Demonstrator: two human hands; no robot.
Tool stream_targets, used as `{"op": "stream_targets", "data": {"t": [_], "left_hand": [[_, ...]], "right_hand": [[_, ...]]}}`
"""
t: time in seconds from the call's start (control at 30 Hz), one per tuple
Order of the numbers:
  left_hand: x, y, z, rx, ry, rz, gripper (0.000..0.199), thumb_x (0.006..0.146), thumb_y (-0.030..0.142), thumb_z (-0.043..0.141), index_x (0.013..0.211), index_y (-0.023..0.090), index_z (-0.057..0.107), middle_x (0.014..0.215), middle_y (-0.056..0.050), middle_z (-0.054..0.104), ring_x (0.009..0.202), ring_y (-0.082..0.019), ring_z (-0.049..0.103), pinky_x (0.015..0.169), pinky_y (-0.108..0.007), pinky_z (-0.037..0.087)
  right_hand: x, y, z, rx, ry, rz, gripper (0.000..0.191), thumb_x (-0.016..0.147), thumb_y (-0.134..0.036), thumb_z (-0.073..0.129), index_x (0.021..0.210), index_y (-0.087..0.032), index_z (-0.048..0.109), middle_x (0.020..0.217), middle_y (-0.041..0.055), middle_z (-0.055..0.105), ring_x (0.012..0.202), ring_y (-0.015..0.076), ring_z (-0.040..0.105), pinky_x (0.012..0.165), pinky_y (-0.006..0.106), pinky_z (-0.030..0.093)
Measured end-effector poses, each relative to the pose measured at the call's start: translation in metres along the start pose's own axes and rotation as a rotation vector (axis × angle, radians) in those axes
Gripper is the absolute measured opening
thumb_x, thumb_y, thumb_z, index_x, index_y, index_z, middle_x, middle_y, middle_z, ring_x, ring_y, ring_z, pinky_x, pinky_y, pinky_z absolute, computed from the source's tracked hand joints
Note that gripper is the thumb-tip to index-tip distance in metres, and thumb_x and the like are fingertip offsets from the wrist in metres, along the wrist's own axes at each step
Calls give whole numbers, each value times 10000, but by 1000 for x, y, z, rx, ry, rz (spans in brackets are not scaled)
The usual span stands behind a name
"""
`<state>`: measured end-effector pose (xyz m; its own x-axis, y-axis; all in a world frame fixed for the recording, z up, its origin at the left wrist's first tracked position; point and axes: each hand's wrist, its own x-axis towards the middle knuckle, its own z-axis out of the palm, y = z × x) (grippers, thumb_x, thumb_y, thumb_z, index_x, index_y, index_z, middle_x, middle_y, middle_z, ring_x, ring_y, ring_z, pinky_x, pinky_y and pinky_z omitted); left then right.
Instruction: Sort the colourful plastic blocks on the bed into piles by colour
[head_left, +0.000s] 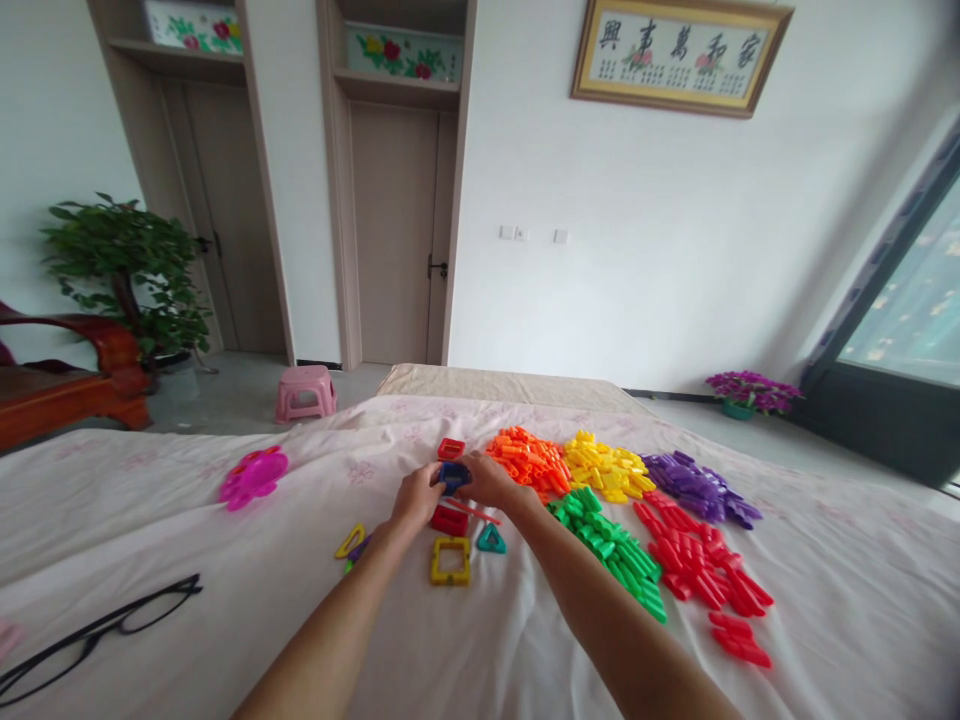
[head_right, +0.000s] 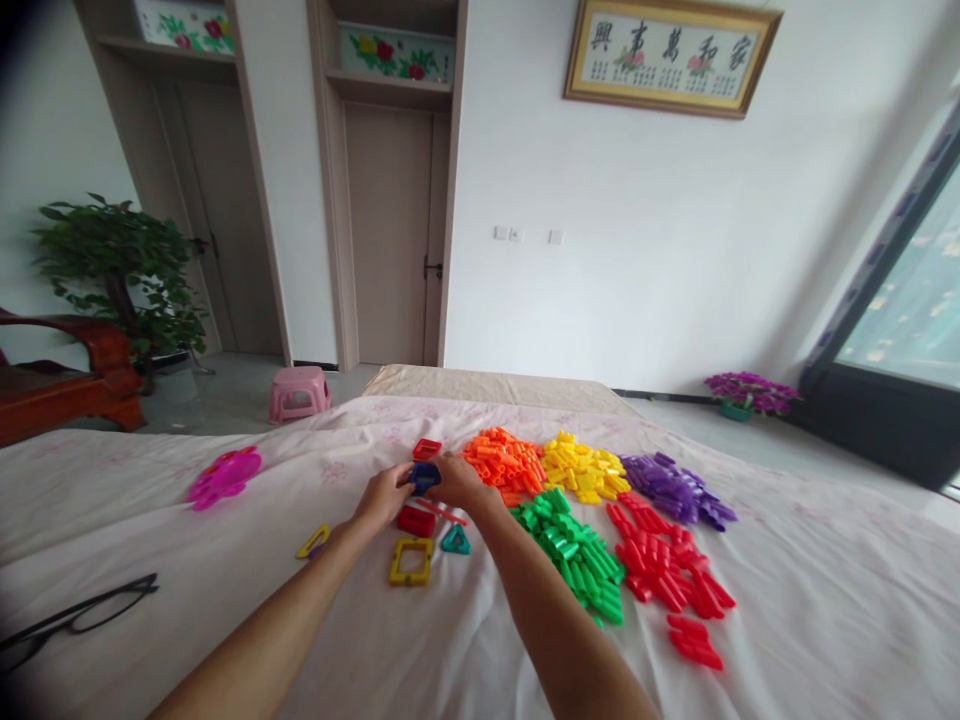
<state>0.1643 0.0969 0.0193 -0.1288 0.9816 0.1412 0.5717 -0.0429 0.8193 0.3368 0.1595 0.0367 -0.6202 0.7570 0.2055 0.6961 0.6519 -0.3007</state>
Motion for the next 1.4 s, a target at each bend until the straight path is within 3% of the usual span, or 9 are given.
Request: {"op": "stream_targets", "data": {"t": [0.23,0.57,0.93,1.03,1.13,1.23,1.4], "left_hand": [[-1,4,-1,88,13,8,472,823,93,641,1280,212,667,1191,-82,759,1132,-180,688,928,-239,477],[-3,8,-3,112,9,-7,583,782,82,676,1350,198,606,1209,-95,749,1128,-184,685,928,-235,473],[-4,8,-3,56,20,-50,616,766,68,657,1359,226,596,1207,-103,748,1114,-203,693,933,-259,475],[-4,11,-4,35,35,-62,506,794,152,675,1294,216,642,1216,-104,744,1147,-207,676,958,-263,463],[-4,13,-3,7,76,-103,386,843,248,647,1222,190,682,1209,-128,742,1148,-229,672,965,-293,463],[-1,10,-5,-41,137,-183,374,819,229,654,1186,166,695,1128,-148,760,1101,-258,687,941,-328,478],[0,-7,-13,-255,203,-303,376,770,222,686,1139,152,707,989,-113,775,892,-233,729,768,-294,531]], "right_hand": [[6,-1,5,0,-9,2,470,754,-418,752,1148,-176,668,1090,123,696,976,261,642,843,343,489],[2,-11,7,-46,-38,63,645,763,-429,754,1330,-184,571,1204,167,631,1033,301,629,852,388,496],[-2,0,11,100,28,108,717,630,-239,828,1307,-176,602,1170,120,666,1012,265,647,851,339,504],[-4,-2,10,107,28,137,638,658,-264,818,1263,-174,638,1137,116,677,990,261,658,832,326,507],[-6,-6,9,76,15,134,600,694,-338,801,1255,-193,645,1144,108,676,1007,267,657,833,327,506],[-7,-10,6,33,-2,119,662,696,-392,799,1303,-207,614,1180,110,668,1035,279,651,837,335,502],[-6,-13,0,12,-55,108,506,728,-393,780,1178,-186,678,1126,107,683,1003,273,649,831,340,501]]}}
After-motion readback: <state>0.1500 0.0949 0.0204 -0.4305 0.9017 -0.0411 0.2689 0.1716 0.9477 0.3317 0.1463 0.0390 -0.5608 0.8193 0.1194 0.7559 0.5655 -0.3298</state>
